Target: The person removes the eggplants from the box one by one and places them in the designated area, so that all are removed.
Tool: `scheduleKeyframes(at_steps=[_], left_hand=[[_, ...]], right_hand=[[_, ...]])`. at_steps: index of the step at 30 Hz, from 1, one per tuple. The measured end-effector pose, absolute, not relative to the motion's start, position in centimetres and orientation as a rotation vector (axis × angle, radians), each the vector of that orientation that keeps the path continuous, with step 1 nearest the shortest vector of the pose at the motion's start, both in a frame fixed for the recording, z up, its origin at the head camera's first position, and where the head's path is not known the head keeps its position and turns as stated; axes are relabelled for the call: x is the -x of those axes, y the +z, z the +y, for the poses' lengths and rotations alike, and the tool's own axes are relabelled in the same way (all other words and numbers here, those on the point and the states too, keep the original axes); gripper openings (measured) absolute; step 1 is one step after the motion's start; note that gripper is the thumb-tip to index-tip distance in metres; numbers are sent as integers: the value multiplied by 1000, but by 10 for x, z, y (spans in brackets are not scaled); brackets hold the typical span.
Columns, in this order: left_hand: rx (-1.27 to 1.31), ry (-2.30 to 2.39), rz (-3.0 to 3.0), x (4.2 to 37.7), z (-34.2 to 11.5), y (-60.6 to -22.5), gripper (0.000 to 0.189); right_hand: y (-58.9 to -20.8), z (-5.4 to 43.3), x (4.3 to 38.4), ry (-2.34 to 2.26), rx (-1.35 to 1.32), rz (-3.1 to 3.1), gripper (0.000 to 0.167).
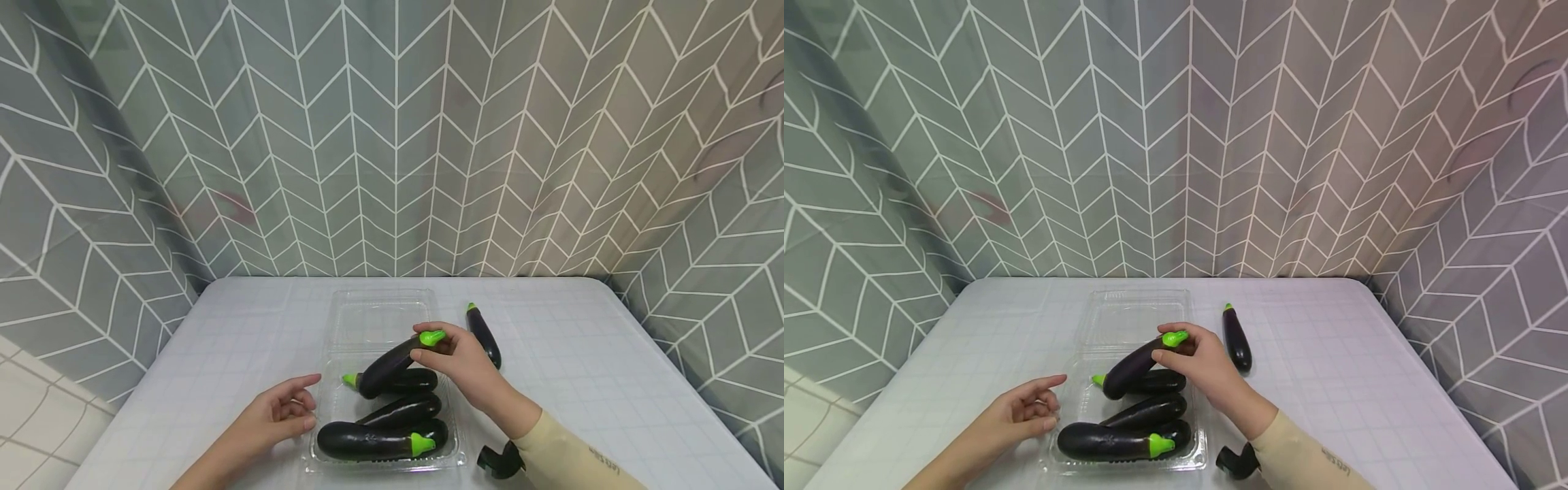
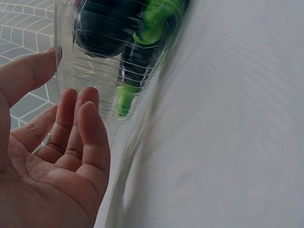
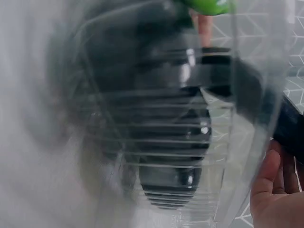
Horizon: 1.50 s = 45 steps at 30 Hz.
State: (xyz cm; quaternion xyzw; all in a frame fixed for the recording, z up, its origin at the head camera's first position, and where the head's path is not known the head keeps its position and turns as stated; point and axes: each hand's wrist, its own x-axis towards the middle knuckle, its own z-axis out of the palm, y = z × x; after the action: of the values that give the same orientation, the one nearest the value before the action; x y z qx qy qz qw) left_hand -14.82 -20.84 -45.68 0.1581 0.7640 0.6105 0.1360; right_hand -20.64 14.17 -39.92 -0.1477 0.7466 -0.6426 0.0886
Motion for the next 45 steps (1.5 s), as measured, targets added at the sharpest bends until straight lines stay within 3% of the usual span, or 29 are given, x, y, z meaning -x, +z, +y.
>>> scheduleKeyframes(at_steps=[13, 23, 31, 38, 45], left_hand=[[-461, 1763, 2218, 149, -209, -457, 64], [-493, 1772, 2217, 148, -210, -459, 64], [-491, 1777, 2214, 148, -210, -460, 64], [-490, 1792, 2197, 148, -210, -459, 64], [-483, 1791, 2193, 147, -210, -459, 64]], right_hand=[[-392, 146, 209, -2309, 395, 1675, 54], [-387, 155, 211, -2409, 373, 1548, 31], [-383, 166, 213, -2415, 359, 1615, 43], [-382, 179, 215, -2428, 320, 1629, 40], [-381, 193, 217, -2411, 267, 1716, 49]])
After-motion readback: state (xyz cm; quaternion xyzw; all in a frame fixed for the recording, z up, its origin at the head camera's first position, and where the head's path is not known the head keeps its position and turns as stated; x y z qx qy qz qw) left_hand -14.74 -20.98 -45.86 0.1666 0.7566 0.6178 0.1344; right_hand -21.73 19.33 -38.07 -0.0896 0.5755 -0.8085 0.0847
